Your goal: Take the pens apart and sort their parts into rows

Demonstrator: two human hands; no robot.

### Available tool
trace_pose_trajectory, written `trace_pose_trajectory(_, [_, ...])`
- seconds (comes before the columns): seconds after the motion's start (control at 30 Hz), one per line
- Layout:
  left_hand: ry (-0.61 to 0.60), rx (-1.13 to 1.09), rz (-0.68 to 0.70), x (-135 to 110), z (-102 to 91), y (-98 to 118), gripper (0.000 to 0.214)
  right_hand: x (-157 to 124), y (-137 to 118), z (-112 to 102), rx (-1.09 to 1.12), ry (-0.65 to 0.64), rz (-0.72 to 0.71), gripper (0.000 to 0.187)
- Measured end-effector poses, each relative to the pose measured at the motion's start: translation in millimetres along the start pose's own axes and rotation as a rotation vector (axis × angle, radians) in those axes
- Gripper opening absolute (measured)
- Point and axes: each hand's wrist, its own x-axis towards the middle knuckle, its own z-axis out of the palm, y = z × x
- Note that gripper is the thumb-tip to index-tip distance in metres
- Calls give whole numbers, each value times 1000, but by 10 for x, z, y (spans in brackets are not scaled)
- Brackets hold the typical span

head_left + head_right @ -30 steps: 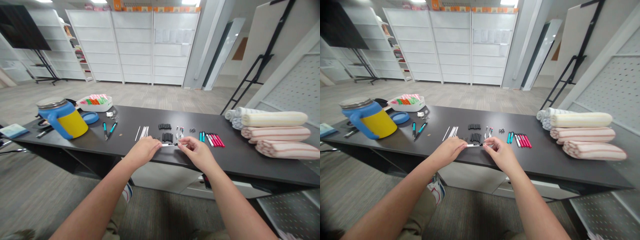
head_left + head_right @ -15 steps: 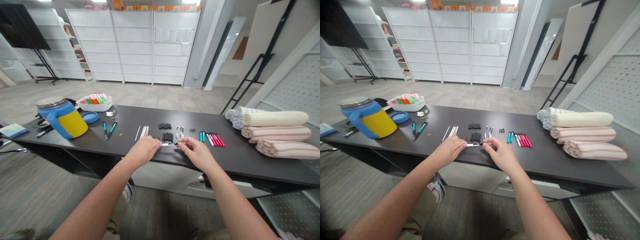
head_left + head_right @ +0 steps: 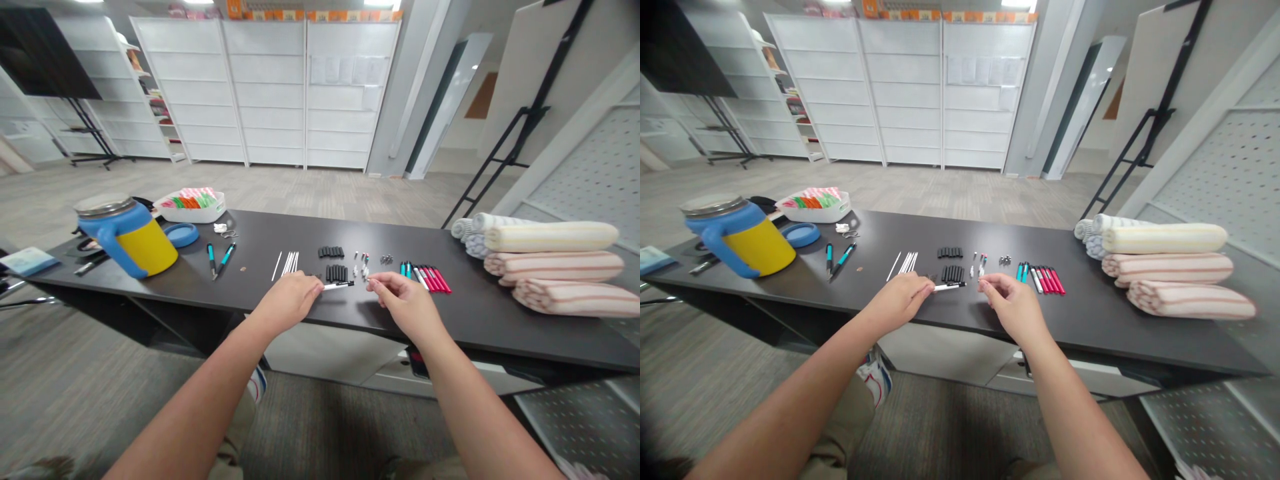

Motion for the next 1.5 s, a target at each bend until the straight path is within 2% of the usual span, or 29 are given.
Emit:
trace_pose_trajectory(0.1, [14,23,-15,-5,-7,7,38,59,-52,-134,-116,45,-25,40])
trace_pose_trajectory(0.23, [35,29,-39,-10,-18,16,38,365,-268,-357,-509,126,-217,22])
trace_pose_trajectory(0.33, [45,42,-40,-13,-24,19,39,747,-418,-404,-729,29,-308,18])
trace_pose_trajectory(0.37, [49,47,-40,-14,-25,18,39,875,-453,-383,-783,-41,-330,18])
trace_pose_trajectory(0.5, [58,40,-46,-21,-29,8,38,1256,-526,-193,-970,-328,-452,19])
trace_pose_trajectory(0.6, [60,26,-47,-25,-33,2,38,1391,-550,-47,-1073,-405,-496,30])
trace_pose_trajectory(0.8, [64,9,-43,-32,-21,-6,37,1504,-559,97,-1136,-462,-560,35])
trace_pose_trajectory(0.93, [63,-14,-41,-40,-10,-21,37,1530,-530,125,-1132,-482,-546,34])
trace_pose_trajectory(1.17, [61,-40,-51,-40,-10,-28,36,1541,-490,88,-1118,-525,-528,34])
trace_pose_trajectory(1.5, [62,-40,-62,-30,-8,-19,34,1483,-579,-12,-1171,-610,-563,29])
